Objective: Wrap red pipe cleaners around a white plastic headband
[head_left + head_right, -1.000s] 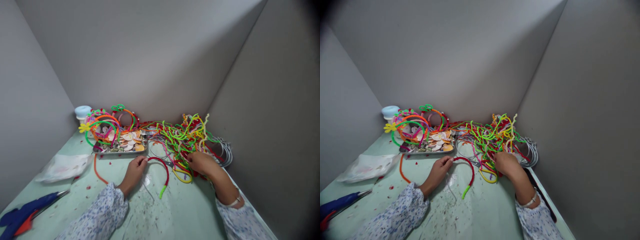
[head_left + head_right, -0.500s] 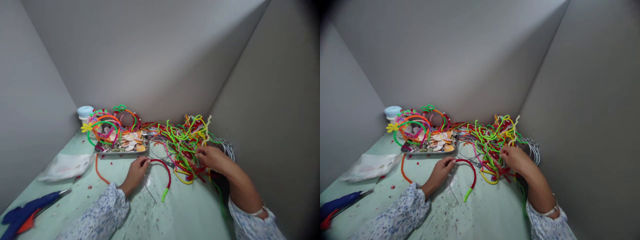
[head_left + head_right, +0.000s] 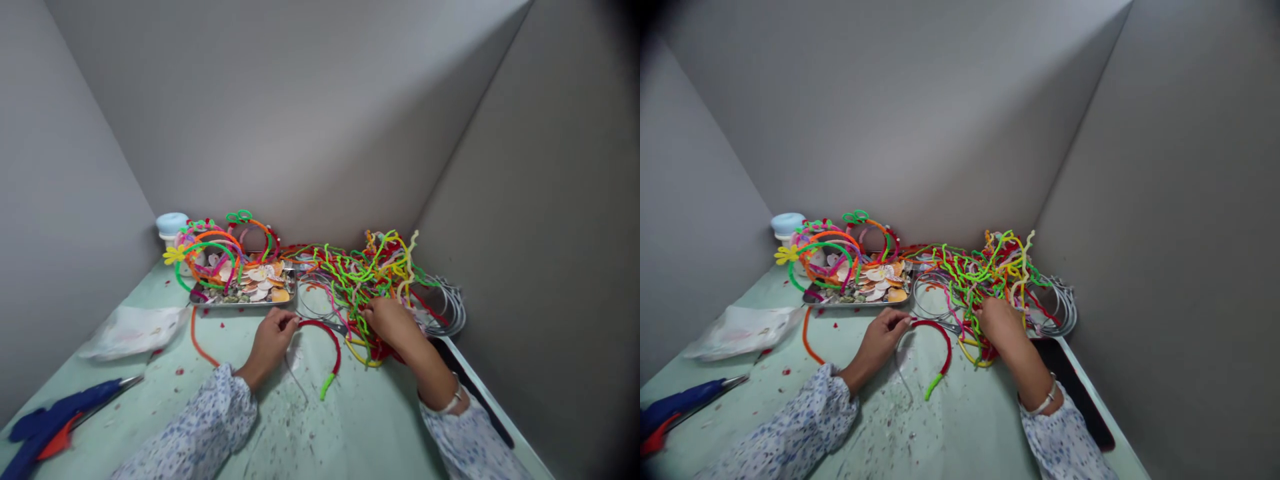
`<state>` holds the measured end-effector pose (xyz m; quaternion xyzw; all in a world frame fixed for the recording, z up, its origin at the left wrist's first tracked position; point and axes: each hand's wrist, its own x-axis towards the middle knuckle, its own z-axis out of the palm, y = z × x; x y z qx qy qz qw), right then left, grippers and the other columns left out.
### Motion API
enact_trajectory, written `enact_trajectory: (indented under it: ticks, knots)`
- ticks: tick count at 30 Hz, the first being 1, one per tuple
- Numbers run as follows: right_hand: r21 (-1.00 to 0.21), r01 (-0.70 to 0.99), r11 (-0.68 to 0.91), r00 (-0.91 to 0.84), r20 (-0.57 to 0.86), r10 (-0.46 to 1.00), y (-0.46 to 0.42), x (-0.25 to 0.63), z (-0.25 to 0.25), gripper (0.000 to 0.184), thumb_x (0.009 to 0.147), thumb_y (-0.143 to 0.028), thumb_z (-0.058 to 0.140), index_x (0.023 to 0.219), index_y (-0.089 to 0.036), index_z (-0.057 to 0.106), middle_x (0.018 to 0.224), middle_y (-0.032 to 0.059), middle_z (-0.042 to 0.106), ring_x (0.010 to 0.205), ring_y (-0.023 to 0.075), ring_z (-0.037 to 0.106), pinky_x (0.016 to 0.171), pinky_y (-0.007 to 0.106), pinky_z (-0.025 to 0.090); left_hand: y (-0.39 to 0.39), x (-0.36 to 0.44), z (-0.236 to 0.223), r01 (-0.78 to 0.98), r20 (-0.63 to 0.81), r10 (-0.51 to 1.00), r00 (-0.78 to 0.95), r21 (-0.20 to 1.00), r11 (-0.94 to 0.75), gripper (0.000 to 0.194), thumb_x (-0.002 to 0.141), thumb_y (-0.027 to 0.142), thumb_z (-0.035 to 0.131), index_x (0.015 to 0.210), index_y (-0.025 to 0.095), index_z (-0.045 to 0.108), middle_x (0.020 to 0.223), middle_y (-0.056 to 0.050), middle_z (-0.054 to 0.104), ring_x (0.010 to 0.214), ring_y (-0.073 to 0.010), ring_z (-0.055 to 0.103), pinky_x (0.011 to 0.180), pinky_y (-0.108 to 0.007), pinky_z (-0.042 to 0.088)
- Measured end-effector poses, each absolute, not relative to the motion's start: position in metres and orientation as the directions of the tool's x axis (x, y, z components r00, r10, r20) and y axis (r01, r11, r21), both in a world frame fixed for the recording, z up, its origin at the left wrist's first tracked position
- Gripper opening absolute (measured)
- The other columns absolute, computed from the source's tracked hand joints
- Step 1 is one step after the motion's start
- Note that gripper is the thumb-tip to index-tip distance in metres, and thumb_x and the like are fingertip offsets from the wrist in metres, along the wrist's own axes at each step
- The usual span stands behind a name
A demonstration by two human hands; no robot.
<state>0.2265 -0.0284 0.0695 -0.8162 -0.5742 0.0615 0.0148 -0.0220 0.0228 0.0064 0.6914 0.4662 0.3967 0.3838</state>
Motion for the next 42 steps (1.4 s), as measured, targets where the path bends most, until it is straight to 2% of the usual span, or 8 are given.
enact_trajectory:
  ticks: [8,11,13,18,22,32,38,42]
  knots:
    - [-0.112,0.925,-0.363,0.358,-0.067,0.931,-0.023,0.223,0.058,0.03,0.083,-0.042,0.051,0.09,-0.02,0.071,0.09,0.0137,0.072,0.087,0.0265,0.066,0.066,0.031,0.041,0.022,0.022,0.049,0.183,0.179,0.9,0.398,0.946,-0.269,0.019,0.076,0.03,0.057,0.088,0.017,0.065,0.08,-0.004,0.064,0.071,-0.016,0.056,0.067,-0.026,0.042]
    - [-0.139,0.93,-0.341,0.336,-0.062,0.94,-0.024,0.221,0.059,0.026,0.083,-0.039,0.051,0.083,-0.021,0.071,0.085,0.0098,0.072,0.083,0.0231,0.066,0.062,0.028,0.038,0.031,0.049,0.055,0.167,0.067,0.89,0.451,0.973,-0.158,0.015,0.073,0.026,0.06,0.085,0.017,0.062,0.068,-0.001,0.06,0.062,-0.0134,0.053,0.059,-0.024,0.04]
    - [-0.154,0.931,-0.331,0.327,-0.051,0.944,-0.025,0.221,0.06,0.025,0.084,-0.034,0.05,0.078,-0.02,0.07,0.082,0.0094,0.072,0.081,0.022,0.066,0.061,0.027,0.036,0.037,0.064,0.055,0.21,-0.112,0.895,0.432,0.977,0.021,0.018,0.069,0.025,0.066,0.084,0.017,0.061,0.063,0.0,0.059,0.057,-0.0125,0.052,0.055,-0.023,0.039]
    - [-0.205,0.933,-0.295,0.3,-0.007,0.954,-0.026,0.225,0.07,0.026,0.087,-0.033,0.047,0.083,-0.018,0.069,0.084,0.0096,0.071,0.077,0.0202,0.064,0.059,0.026,0.033,0.044,0.092,0.055,0.234,-0.235,0.866,0.441,0.962,0.141,0.027,0.067,0.037,0.07,0.079,0.014,0.059,0.056,0.0,0.056,0.05,-0.0134,0.053,0.049,-0.024,0.04]
    - [-0.277,0.935,-0.222,0.233,0.011,0.972,-0.026,0.225,0.078,0.021,0.086,-0.027,0.049,0.087,-0.02,0.069,0.084,0.0064,0.071,0.074,0.0161,0.062,0.06,0.024,0.033,0.049,0.114,0.055,0.206,-0.276,0.833,0.479,0.958,0.198,0.029,0.071,0.04,0.067,0.073,0.012,0.061,0.058,-0.004,0.058,0.048,-0.014,0.054,0.046,-0.025,0.041]
    - [-0.314,0.933,-0.175,0.2,0.046,0.979,-0.039,0.227,0.097,0.022,0.085,-0.028,0.048,0.077,-0.018,0.066,0.073,0.0041,0.068,0.065,0.0144,0.056,0.056,0.024,0.029,0.065,0.126,0.054,0.085,-0.317,0.841,0.439,0.946,0.312,0.013,0.074,0.015,0.061,0.064,0.012,0.054,0.054,-0.003,0.055,0.051,-0.0114,0.055,0.053,-0.023,0.044]
    - [-0.372,0.907,-0.198,0.226,0.033,0.974,-0.046,0.249,0.107,0.024,0.083,-0.027,0.045,0.072,-0.019,0.064,0.066,0.0014,0.064,0.06,0.0134,0.054,0.054,0.023,0.03,0.075,0.123,0.053,0.041,-0.34,0.834,0.434,0.933,0.358,0.018,0.079,0.014,0.053,0.061,0.011,0.053,0.061,-0.004,0.057,0.044,-0.0053,0.045,0.045,-0.02,0.033]
    - [-0.473,0.857,-0.203,0.278,0.093,0.956,-0.046,0.267,0.104,0.029,0.084,-0.037,0.044,0.073,-0.019,0.064,0.06,0.0003,0.062,0.055,0.0138,0.053,0.051,0.023,0.031,0.077,0.116,0.057,0.021,-0.345,0.809,0.477,0.924,0.382,0.016,0.078,0.014,0.053,0.061,0.011,0.054,0.068,-0.006,0.061,0.046,-0.0043,0.045,0.043,-0.018,0.03]
